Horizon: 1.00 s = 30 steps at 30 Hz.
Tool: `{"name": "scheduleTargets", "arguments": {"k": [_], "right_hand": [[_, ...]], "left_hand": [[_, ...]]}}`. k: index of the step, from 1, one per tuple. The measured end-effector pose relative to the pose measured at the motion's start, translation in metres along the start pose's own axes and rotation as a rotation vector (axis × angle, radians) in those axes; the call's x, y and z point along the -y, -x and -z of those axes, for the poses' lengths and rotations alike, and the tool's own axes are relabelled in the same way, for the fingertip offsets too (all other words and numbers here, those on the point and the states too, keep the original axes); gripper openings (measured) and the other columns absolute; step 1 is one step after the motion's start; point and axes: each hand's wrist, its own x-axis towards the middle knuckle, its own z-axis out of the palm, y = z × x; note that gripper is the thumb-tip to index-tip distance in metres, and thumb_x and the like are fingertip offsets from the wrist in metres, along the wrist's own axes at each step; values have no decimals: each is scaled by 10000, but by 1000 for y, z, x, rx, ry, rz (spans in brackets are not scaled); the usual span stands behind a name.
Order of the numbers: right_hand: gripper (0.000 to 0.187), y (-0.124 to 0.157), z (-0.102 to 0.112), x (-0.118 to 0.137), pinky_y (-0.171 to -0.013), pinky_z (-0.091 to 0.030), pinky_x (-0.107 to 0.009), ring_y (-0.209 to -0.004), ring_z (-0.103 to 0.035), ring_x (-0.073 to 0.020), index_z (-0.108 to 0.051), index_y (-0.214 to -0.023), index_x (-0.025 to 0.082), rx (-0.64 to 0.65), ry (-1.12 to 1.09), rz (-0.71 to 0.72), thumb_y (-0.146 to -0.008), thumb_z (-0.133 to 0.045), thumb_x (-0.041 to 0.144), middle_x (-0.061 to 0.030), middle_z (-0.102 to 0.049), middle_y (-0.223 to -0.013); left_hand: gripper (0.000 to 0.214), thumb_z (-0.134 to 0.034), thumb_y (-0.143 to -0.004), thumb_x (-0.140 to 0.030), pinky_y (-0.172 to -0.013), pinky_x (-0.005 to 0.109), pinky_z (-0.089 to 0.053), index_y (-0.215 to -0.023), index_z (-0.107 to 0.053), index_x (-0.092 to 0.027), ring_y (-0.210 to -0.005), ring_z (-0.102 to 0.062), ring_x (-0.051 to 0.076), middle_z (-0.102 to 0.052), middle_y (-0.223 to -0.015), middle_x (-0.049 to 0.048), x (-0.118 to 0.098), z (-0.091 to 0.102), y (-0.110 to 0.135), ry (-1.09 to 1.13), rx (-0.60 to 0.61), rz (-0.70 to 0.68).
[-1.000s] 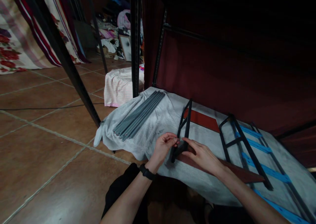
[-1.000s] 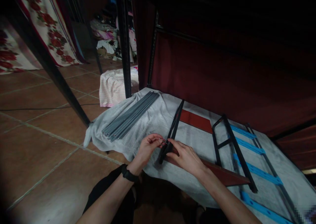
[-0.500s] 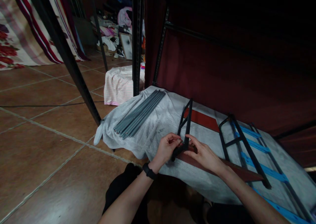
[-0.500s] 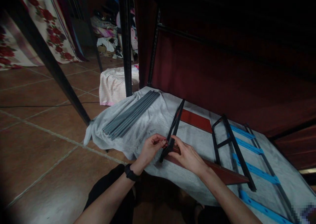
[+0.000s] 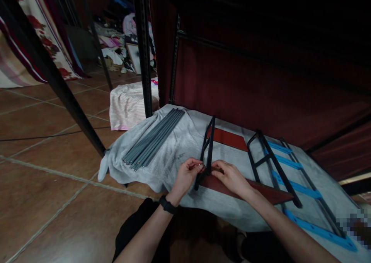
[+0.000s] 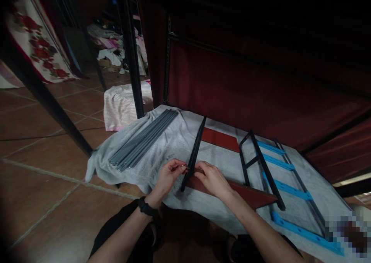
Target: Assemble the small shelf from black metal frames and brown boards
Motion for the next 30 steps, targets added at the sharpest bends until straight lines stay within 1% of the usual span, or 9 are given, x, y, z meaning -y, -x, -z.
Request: {"name": "scheduleTargets", "arguments": {"k": [5, 9, 14, 20, 24, 28, 30], "right_hand": [[136, 3, -8, -3, -861, -501, -331, -967, -661, -192, -613, -1023, 219, -49, -11, -11, -907, -543, 227, -36, -691, -1030], [154, 5, -12, -6, -884, -497, -338, -987, -650, -191, -601, -1050, 223, -60, -4, 13, -909, -538, 217, -39, -672, -1055], [154, 5, -12, -5, -886, -490, -329, -988, -647, -183, -601, -1044, 220, -72, -4, 0, -906, -536, 198, -36, -670, -1046], [158, 4, -12, -4, -862, -477, -319, -976, -646, -186, -602, -1042, 223, -80, -4, -18, -894, -554, 194, -26, -674, -1046], [147, 4, -14, -6, -854, -466, -312, -971, -646, -184, -601, -1033, 229, -77, 3, -26, -896, -554, 199, -22, -674, -1039], [139, 4, -13, -5, -834, -460, -307, -954, -644, -180, -597, -1037, 227, -89, 10, -27, -911, -538, 218, -27, -670, -1033], [140, 4, -12, -4, -832, -456, -302, -955, -640, -177, -598, -1040, 229, -82, 12, -14, -915, -536, 218, -27, -668, -1029]], "left_hand": [[147, -750, -735, -263, -696, 243, -499, -808, -673, -161, -689, -631, 119, -687, -726, 6, 2, -5, 3, -23, -34, -25], [144, -751, -741, -259, -711, 244, -501, -822, -672, -170, -699, -631, 118, -685, -733, 0, 5, -6, 5, -30, -74, -45], [157, -756, -735, -265, -705, 246, -504, -823, -671, -167, -693, -634, 122, -691, -735, 6, 7, -2, 2, -46, -34, -39], [156, -755, -742, -269, -702, 237, -501, -826, -674, -165, -693, -627, 117, -684, -727, 0, 10, -3, 0, -68, -69, -84], [166, -761, -738, -273, -691, 238, -501, -828, -673, -165, -690, -631, 120, -690, -740, 3, 12, -3, -1, -84, -49, -91], [151, -754, -744, -275, -676, 233, -493, -822, -682, -168, -694, -632, 125, -690, -725, 5, 12, 1, -2, -151, -62, -133], [150, -752, -744, -278, -670, 238, -495, -818, -683, -168, -692, -638, 131, -698, -727, 11, 9, 2, -2, -166, -30, -124]]}}
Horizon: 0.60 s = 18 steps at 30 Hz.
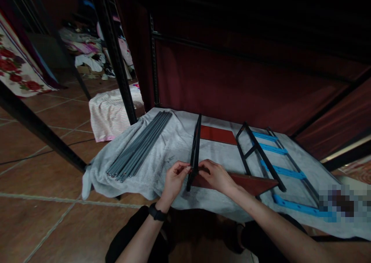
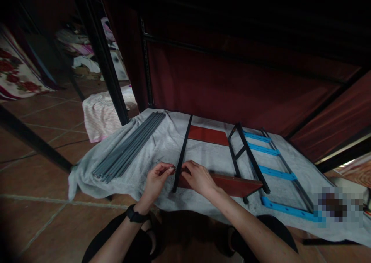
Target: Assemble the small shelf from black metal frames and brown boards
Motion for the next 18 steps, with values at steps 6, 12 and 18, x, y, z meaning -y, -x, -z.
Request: {"name": "scheduleTargets", "arguments": {"k": [6, 12, 18], "right_hand": [[151, 0, 1, -1, -827, -452, -297, -961, -633, -176, -606, -1047, 230, 6, 0, 19, -909, -549, 203, -27, -664, -1029], [156, 1, 0, -1, -840, -453, -301, -972, -633, -174, -604, -1042, 226, -6, -35, -1, -899, -556, 192, -28, -666, -1045], [143, 0, -1, 0, -826, -454, -297, -959, -628, -174, -598, -1020, 223, -19, -40, -7, -890, -553, 183, -31, -662, -1024]], "left_hand": [[148, -755, -738, -272, -686, 243, -500, -812, -680, -167, -690, -641, 131, -698, -722, 8, -4, -1, -1, 6, 13, 18], [155, -758, -730, -272, -696, 244, -499, -819, -687, -166, -702, -632, 129, -693, -730, 8, -1, -4, 1, 14, -12, 28], [151, -746, -734, -275, -693, 248, -506, -829, -701, -166, -686, -622, 127, -691, -746, 10, 0, -5, 2, -25, -46, 14]]}}
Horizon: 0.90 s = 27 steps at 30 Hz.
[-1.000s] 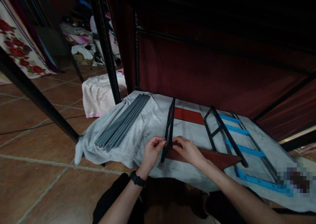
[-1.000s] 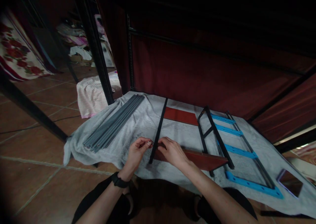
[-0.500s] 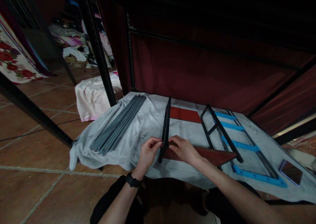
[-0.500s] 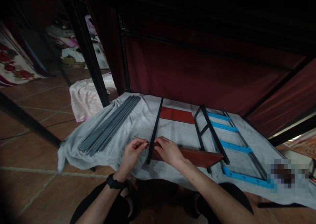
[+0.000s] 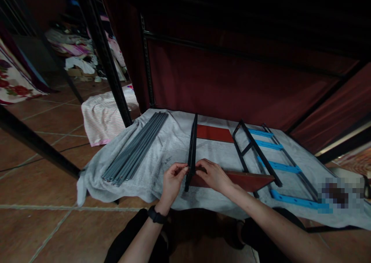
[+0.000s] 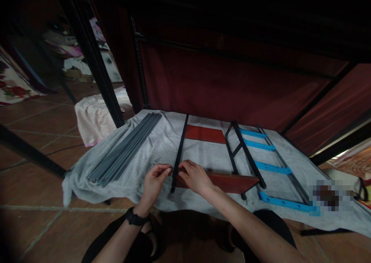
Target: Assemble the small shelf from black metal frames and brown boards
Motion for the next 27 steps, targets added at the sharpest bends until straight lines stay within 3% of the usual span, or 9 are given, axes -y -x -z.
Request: {"name": "scheduleTargets", "arguments": {"k": [10, 14, 18, 27], "right_hand": [[128, 1, 1, 4, -826, -456, -308, -953, -630, -186, -575, -994, 217, 8, 9, -18, -876, -542, 177, -35, -657, -1008], [290, 1, 1, 5, -867, -471, -322, -984, -634, -188, -538, -1170, 225, 27, -20, -35, -884, -530, 176, -40, -656, -1059], [492, -1, 1, 4, -940, -465, -310, -1066, -606, -172, -472, -1368, 279, 80, 19, 100, -905, -463, 115, -43, -614, -1171], [486, 0, 2, 4, -947, -487, -318, -1052, -613, -182, -466, -1413, 273, 106, 83, 106, -939, -446, 165, -60, -598, -1181]], "left_hand": [[135, -749, -728, -263, -696, 252, -519, -820, -712, -172, -691, -637, 134, -696, -737, 13, -1, 3, -1, -19, 30, -6], [148, -751, -730, -268, -708, 251, -523, -836, -715, -172, -704, -642, 133, -699, -742, 10, -1, 2, -1, -3, 29, 3], [169, -763, -720, -282, -693, 259, -530, -837, -715, -170, -699, -638, 134, -705, -780, 14, 1, 1, 0, 18, 15, -9], [182, -748, -743, -309, -707, 282, -529, -858, -733, -168, -686, -643, 147, -717, -771, 26, -5, 1, 5, 9, 13, 5]]}}
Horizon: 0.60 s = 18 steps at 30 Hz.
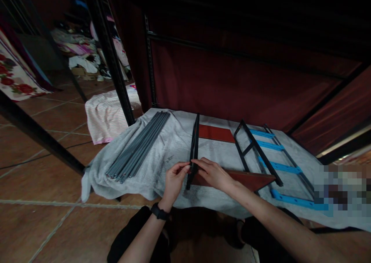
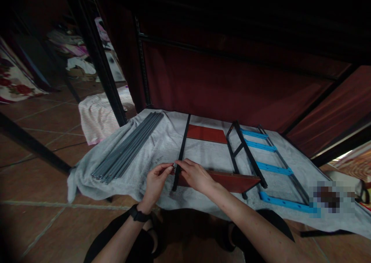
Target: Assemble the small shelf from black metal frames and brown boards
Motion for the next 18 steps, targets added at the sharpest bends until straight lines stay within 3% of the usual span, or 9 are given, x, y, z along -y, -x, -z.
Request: {"name": "scheduleTargets", "arguments": {"k": [8, 11, 14, 18], "right_hand": [[540, 2, 3, 1, -942, -481, -337, -1068, -601, -205, -419, -1446, 250, 55, 24, 30, -930, -556, 333, -77, -586, -1199], [588, 1, 3, 5, -910, -487, -342, -1057, -609, -216, -418, -1443, 247, 36, 38, -25, -909, -587, 427, -79, -594, -1198], [565, 0, 0, 8, -937, -468, -349, -1116, -593, -227, -432, -1431, 239, 2, 50, -64, -916, -575, 426, -88, -592, -1232], [558, -1, -3, 6, -959, -455, -346, -1140, -583, -221, -423, -1437, 245, -5, 41, -58, -921, -572, 397, -85, -590, -1251]], "left_hand": [[177, -737, -749, -273, -711, 273, -516, -885, -675, -177, -691, -632, 136, -681, -760, 4, -1, 1, -2, 54, 32, -12], [97, -719, -750, -248, -784, 307, -519, -730, -660, -174, -795, -658, 166, -703, -856, 45, 0, 5, -3, 29, 92, -32], [143, -690, -755, -233, -907, 351, -494, -626, -662, -179, -934, -658, 204, -712, -962, 77, 0, 6, -3, -26, 111, -95], [96, -679, -773, -250, -918, 350, -489, -707, -695, -181, -932, -659, 204, -718, -956, 76, -5, 5, 0, -2, 101, -67]]}}
